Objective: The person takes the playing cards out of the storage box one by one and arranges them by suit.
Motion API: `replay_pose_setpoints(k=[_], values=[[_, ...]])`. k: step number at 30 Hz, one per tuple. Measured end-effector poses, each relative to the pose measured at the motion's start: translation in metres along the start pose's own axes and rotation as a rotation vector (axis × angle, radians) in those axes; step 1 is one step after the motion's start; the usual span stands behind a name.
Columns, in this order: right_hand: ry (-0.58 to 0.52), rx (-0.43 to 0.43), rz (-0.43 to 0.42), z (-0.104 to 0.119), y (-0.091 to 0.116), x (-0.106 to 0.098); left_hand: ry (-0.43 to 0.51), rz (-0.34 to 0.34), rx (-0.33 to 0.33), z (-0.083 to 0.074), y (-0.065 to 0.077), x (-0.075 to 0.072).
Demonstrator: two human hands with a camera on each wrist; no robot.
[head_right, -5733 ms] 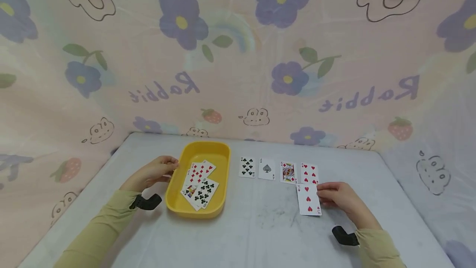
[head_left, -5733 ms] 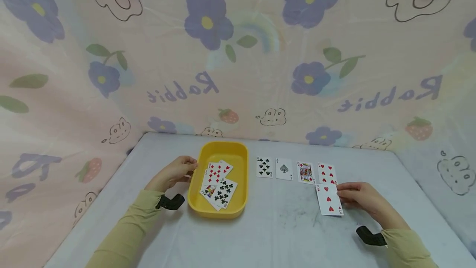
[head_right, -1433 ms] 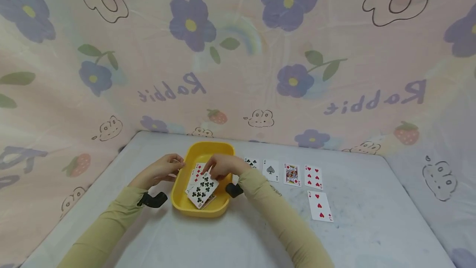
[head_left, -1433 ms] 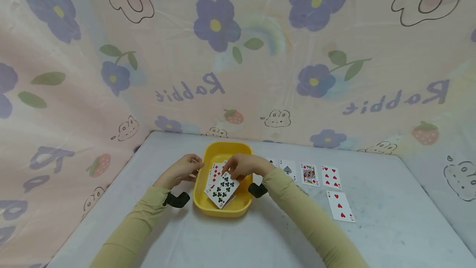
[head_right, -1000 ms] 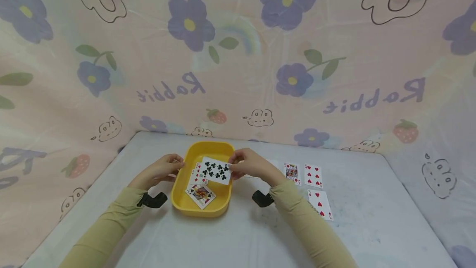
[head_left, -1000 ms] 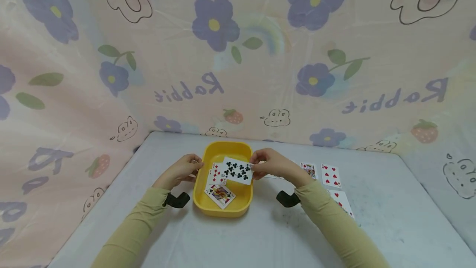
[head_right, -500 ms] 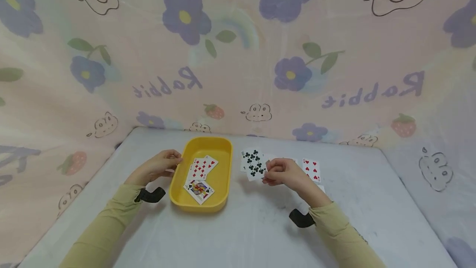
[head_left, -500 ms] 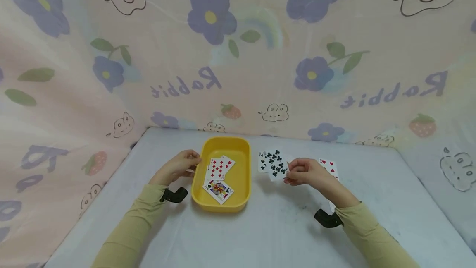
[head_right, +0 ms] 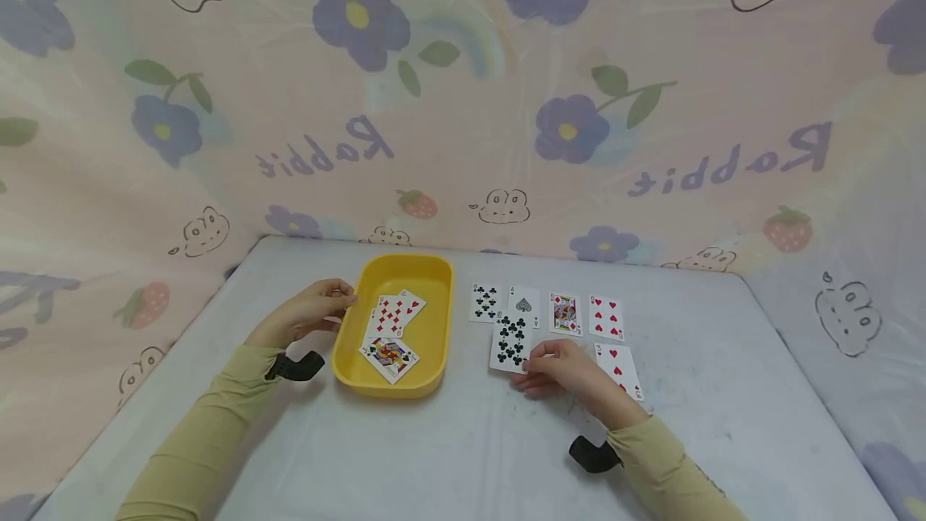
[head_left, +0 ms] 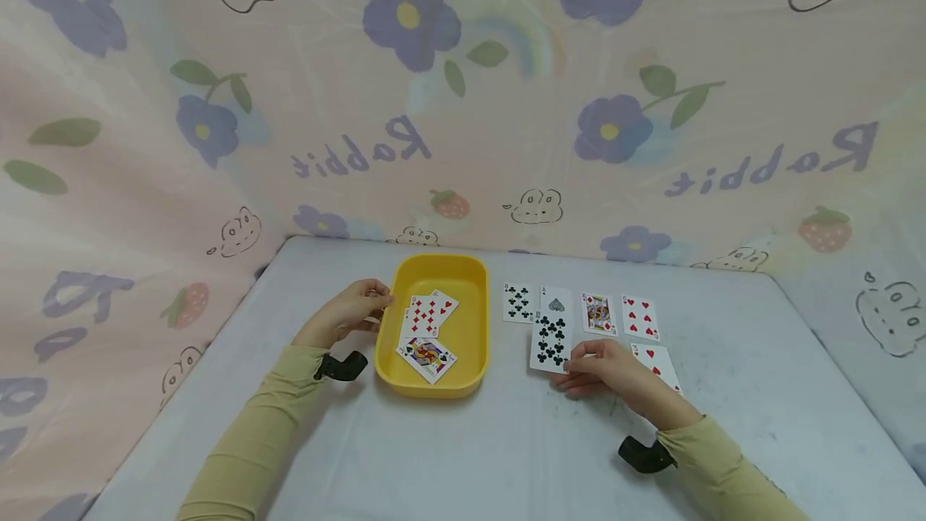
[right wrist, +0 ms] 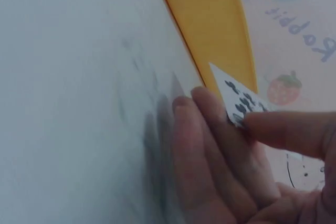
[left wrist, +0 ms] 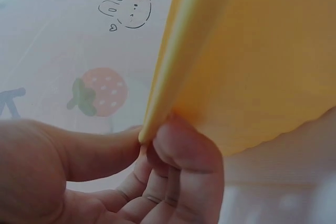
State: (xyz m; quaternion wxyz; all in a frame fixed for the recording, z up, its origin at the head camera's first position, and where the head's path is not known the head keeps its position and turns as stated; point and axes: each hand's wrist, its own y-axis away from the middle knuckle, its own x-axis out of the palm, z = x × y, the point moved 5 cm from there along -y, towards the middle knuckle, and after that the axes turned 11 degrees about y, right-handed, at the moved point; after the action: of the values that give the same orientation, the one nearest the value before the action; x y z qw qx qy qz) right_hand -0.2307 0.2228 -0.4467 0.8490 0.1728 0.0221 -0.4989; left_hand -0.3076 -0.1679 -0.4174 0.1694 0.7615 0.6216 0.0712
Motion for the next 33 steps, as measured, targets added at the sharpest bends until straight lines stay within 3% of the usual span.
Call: replay_pose_setpoints(k=[9, 24, 33], values=[[0.020, 0.062, -0.015, -0.001, -0.008, 0.014, -0.002, -0.019, -0.017, 0.003, -0.003, -0.001], [0.021, 0.091, -0.031, 0.001, -0.028, 0.028, -0.022, -0.019, -0.010, -0.002, -0.001, 0.001], [0.025, 0.114, -0.059, 0.000, -0.029, 0.032, -0.027, -0.014, -0.003, 0.001, -0.002, 0.001]])
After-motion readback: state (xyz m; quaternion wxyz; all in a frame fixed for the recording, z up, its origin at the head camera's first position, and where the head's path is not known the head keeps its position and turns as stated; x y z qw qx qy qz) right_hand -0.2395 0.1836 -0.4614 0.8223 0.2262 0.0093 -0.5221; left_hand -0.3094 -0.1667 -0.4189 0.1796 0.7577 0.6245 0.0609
